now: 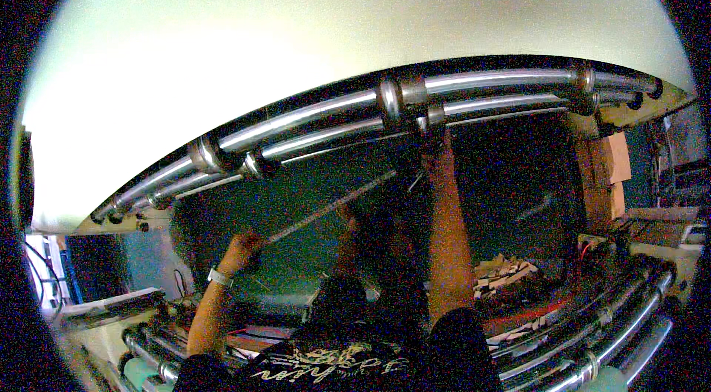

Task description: The person uses a measuring tape to check distances between metal rings on a large industrial printing or laminating machine, then uses a T-handle hex key to tighten screws on the ring clamps.

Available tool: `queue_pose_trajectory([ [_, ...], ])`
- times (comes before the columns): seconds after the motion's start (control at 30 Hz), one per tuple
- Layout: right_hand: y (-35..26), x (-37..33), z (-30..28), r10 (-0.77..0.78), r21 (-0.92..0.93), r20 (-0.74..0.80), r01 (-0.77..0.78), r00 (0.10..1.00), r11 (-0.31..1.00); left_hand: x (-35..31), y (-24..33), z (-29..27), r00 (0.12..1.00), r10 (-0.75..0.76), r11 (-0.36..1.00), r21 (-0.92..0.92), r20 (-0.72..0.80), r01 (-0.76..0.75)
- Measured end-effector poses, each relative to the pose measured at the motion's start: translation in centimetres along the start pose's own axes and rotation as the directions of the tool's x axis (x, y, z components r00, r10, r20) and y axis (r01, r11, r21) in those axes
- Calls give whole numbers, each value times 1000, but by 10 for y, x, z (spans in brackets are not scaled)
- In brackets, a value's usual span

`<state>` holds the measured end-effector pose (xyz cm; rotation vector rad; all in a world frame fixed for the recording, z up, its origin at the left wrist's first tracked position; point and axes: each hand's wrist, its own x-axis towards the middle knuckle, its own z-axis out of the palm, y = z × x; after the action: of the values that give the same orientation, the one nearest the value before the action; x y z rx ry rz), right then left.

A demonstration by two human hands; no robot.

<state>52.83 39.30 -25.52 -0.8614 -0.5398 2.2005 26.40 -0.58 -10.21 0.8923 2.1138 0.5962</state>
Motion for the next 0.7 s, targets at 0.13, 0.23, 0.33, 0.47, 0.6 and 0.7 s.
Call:
queue_pose_trajectory([
  [0.13,3,-2,21,148,54,111,-154,983,987,-1,-9,1,998,60,996,66,10,-60],
  [0.23,-4,5,24,167,123,180,-191,969,974,-4,-16,8,1000,15,999,-36,9,-15],
  [0.33,-3,4,21,186,193,185,-222,965,956,-11,-37,8,1000,-19,989,-146,-11,18],
  [0.47,1,-11,49,326,171,92,-337,941,926,-27,-18,0,988,-155,958,-246,-17,146],
  [0.6,23,-7,61,209,248,83,-223,974,943,-30,-15,-9,985,-168,957,-247,-37,154],
  [0.7,28,1,58,178,311,77,-193,981,931,-31,-26,-9,990,-134,957,-263,-37,120],
])
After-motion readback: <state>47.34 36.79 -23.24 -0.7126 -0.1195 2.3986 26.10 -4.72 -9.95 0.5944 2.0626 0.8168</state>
